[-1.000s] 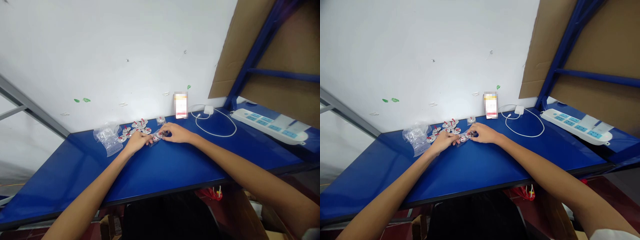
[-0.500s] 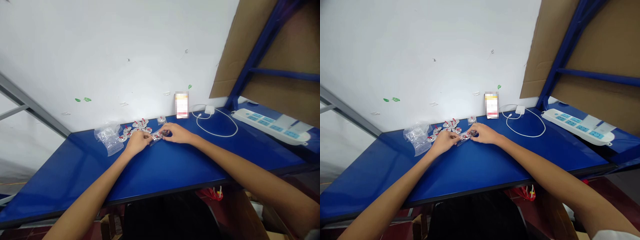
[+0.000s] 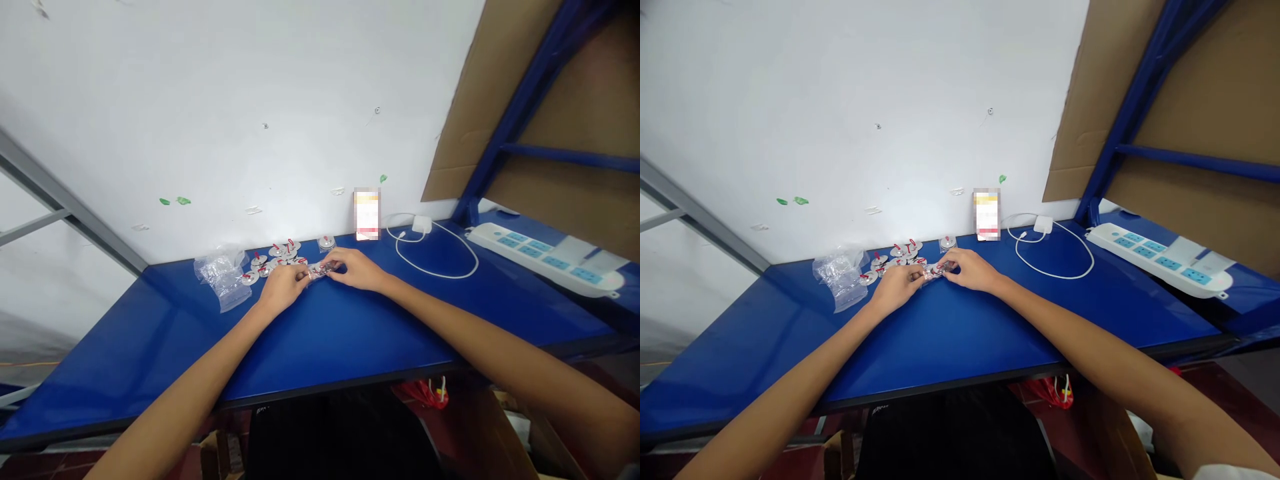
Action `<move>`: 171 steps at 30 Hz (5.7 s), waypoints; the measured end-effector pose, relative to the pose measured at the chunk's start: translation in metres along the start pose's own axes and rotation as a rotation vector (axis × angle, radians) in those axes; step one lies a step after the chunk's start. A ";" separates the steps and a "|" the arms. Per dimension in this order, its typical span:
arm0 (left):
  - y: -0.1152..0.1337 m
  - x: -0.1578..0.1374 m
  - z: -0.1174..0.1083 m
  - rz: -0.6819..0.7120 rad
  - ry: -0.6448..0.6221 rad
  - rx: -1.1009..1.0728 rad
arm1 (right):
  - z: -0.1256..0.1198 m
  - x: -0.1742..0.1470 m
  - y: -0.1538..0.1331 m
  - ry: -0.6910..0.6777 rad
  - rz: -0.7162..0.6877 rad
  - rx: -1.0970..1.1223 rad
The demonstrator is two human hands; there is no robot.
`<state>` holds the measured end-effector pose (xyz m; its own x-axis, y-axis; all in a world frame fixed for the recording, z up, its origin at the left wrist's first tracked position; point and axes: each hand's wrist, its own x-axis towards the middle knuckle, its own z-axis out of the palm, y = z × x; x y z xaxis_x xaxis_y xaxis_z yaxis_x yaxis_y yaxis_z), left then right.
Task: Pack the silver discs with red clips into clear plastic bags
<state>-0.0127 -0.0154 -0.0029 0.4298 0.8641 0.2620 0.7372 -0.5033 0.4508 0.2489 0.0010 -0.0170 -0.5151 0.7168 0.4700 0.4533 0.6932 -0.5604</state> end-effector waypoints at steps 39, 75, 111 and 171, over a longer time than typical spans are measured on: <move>-0.003 -0.005 -0.029 0.173 -0.070 -0.089 | 0.000 0.005 -0.002 -0.012 0.005 0.056; 0.008 0.004 -0.006 -0.030 0.186 -0.708 | 0.004 0.007 -0.023 0.164 0.234 0.614; 0.033 -0.005 -0.018 0.216 0.362 -0.621 | -0.019 0.009 -0.051 0.390 0.108 0.481; 0.011 -0.001 0.002 0.030 -0.054 -0.560 | -0.011 0.008 -0.026 0.196 0.272 0.464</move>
<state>-0.0044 -0.0216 0.0002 0.4829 0.8408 0.2446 0.3409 -0.4378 0.8319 0.2409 -0.0098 0.0087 -0.2602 0.8962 0.3593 0.1611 0.4072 -0.8990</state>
